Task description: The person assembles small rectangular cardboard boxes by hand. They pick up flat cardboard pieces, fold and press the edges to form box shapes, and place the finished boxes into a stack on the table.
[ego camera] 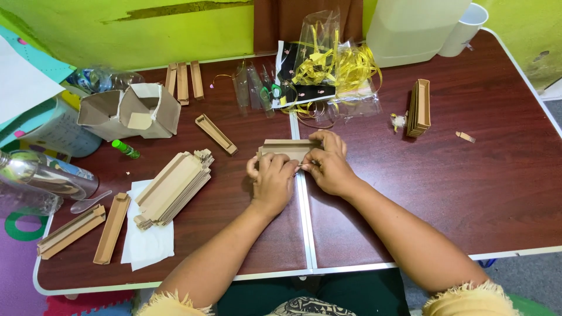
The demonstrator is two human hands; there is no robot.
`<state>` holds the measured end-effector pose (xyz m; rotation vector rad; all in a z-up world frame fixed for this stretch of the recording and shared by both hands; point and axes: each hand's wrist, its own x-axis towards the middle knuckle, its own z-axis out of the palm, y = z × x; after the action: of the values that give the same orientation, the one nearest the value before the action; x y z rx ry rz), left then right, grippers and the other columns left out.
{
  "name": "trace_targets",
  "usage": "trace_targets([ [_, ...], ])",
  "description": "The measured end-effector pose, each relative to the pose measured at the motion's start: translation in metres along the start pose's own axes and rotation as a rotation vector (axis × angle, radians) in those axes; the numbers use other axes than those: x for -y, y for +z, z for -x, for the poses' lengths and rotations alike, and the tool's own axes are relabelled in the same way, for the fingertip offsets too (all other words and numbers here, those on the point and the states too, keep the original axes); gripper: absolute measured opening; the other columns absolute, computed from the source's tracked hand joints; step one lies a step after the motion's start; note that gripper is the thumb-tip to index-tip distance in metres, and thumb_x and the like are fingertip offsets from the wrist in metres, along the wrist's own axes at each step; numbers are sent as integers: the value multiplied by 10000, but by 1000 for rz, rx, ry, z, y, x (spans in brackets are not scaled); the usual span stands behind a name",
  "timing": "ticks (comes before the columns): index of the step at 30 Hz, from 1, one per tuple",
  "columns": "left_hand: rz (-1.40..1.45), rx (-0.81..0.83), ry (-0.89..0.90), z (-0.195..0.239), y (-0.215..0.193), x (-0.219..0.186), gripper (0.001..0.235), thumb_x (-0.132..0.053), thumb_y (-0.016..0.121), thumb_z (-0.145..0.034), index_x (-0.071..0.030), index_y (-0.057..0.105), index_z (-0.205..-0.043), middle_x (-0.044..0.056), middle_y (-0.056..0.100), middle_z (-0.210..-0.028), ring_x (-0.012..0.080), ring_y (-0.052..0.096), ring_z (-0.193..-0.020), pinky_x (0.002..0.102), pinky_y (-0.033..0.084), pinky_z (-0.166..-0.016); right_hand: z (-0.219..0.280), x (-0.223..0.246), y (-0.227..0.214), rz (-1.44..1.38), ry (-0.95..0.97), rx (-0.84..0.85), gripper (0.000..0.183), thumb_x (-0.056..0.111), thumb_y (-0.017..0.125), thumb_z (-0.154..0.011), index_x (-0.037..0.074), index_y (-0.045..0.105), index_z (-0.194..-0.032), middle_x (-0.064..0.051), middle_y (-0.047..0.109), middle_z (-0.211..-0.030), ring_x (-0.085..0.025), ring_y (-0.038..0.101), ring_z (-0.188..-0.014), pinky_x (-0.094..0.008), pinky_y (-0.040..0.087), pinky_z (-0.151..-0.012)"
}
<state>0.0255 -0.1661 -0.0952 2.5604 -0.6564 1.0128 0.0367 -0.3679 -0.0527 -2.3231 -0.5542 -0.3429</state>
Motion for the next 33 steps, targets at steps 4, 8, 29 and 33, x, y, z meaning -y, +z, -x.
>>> trace_targets([
  [4, 45, -19, -56, 1, 0, 7, 60, -269, 640, -935, -299, 690, -922, -89, 581, -867, 174, 540, -1026, 575, 211, -1012, 1, 13, -7, -66, 29, -6, 124, 265, 828, -835, 187, 739, -872, -84, 479, -1380, -362, 354, -1402, -519, 238, -1133],
  [8, 115, 34, -194, -11, -17, 7, 42, -294, 695, -927, -275, 724, -904, -87, 600, -856, 164, 550, -989, 557, 207, -1046, -2, 13, -12, -55, 29, -26, 99, 229, 813, -844, 179, 744, -894, -98, 454, -1411, -369, 354, -1401, -493, 268, -1107],
  [29, 190, 91, -296, -13, -23, 5, 53, -328, 710, -921, -278, 726, -924, -52, 606, -842, 175, 594, -950, 536, 225, -1080, -7, -24, -7, -63, -52, -136, 85, 207, 828, -837, 194, 745, -832, -57, 543, -1256, -334, 483, -1295, -461, 340, -1062],
  [33, 198, 114, -341, -7, -14, 15, 59, -308, 740, -888, -256, 723, -911, -44, 600, -830, 178, 597, -936, 532, 238, -1084, -5, -15, -10, 43, -81, -134, 94, 241, 821, -848, 187, 746, -870, -76, 520, -1327, -356, 433, -1359, -484, 330, -1067],
])
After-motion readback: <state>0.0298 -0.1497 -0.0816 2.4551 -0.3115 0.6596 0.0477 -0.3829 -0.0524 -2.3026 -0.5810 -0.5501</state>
